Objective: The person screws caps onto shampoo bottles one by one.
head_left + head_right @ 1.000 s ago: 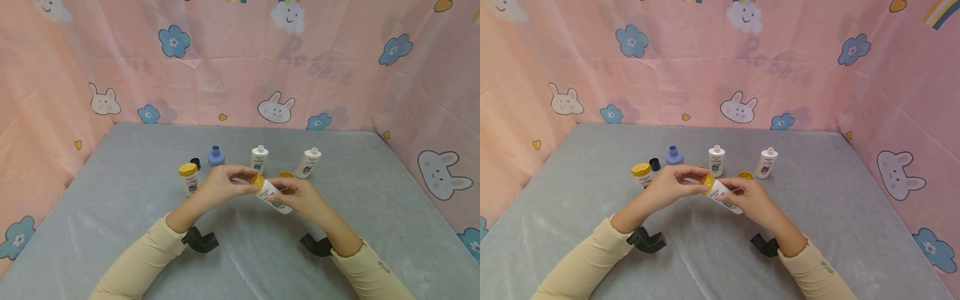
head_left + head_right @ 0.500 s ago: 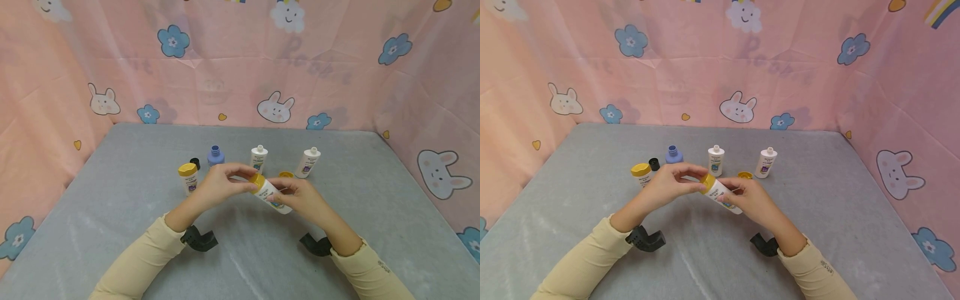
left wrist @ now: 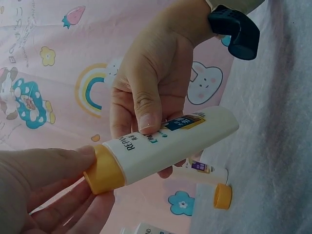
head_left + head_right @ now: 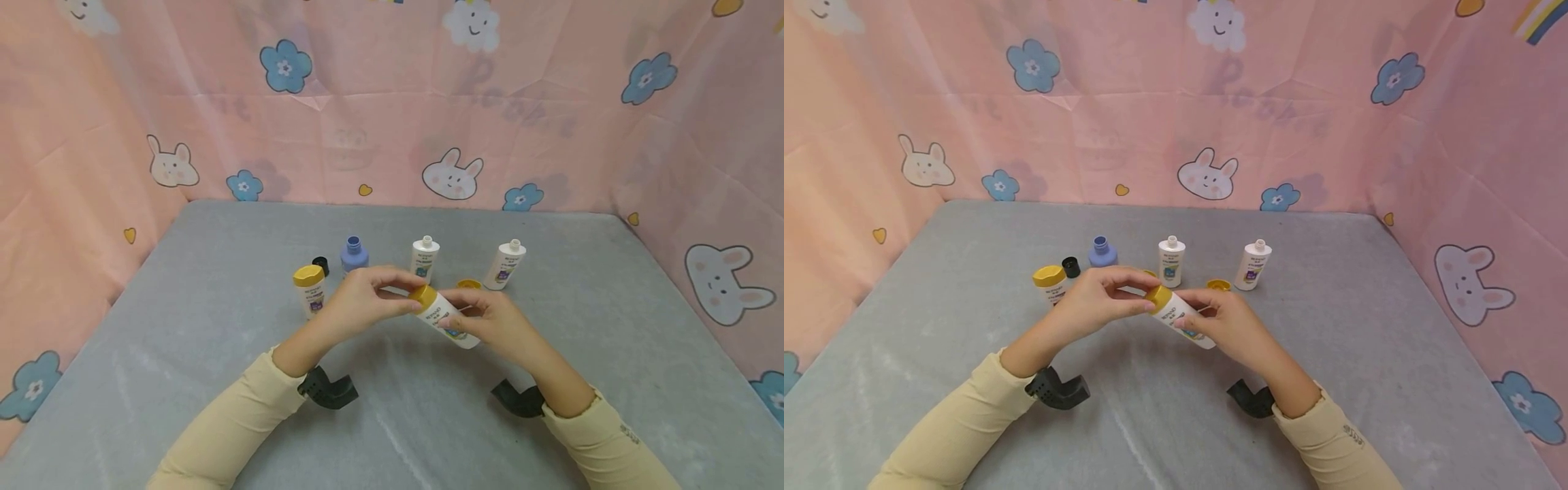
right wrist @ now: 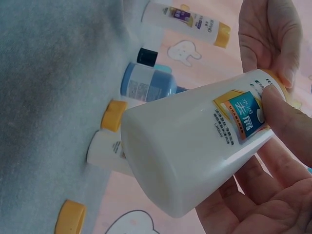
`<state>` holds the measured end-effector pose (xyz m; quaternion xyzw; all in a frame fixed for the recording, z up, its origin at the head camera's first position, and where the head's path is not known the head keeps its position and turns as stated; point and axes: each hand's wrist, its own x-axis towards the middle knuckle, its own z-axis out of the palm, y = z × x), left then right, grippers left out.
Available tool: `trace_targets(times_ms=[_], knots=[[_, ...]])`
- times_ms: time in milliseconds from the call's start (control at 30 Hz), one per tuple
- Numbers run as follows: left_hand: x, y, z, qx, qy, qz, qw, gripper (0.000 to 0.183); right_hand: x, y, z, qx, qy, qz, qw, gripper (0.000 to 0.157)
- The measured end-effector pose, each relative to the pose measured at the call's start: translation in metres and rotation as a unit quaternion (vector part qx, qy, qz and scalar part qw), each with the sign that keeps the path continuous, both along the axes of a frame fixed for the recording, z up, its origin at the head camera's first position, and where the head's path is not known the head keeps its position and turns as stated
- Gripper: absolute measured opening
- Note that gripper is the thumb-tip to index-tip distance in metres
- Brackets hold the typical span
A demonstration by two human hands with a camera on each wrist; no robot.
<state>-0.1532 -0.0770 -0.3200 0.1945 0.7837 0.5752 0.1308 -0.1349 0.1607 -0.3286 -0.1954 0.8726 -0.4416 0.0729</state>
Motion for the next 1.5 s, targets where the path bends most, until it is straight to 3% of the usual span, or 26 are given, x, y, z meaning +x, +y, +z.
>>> trace_targets(times_ms=[433, 700, 1033, 1233, 1333, 1500], knots=[[-0.0004, 0.0012, -0.0014, 0.003, 0.028, -0.026, 0.9993, 0.032, 0.0002, 0.0006, 0.0013, 0.003, -0.013, -0.003, 1.000, 0.037], [0.0014, -0.0021, 0.0017, -0.011, 0.059, -0.053, 0.9968, 0.049, 0.0006, 0.0015, 0.0006, -0.006, -0.014, 0.006, 1.000, 0.037], [0.0019, -0.0001, -0.0003, -0.005, 0.075, -0.052, 0.9958, 0.028, -0.0005, 0.0015, 0.0000, -0.006, -0.017, 0.013, 1.000, 0.036], [0.0026, -0.0004, 0.0008, -0.015, 0.081, -0.057, 0.9950, 0.031, -0.0004, 0.0019, -0.0001, -0.010, -0.015, 0.016, 1.000, 0.036], [0.0032, -0.0006, 0.0024, -0.012, 0.075, -0.043, 0.9962, 0.039, 0.0000, 0.0020, 0.0000, -0.013, -0.015, 0.016, 1.000, 0.036], [0.0036, -0.0001, 0.0046, -0.021, 0.022, 0.039, 0.9988, 0.044, 0.0003, 0.0022, 0.0000, -0.010, -0.019, 0.006, 1.000, 0.036]])
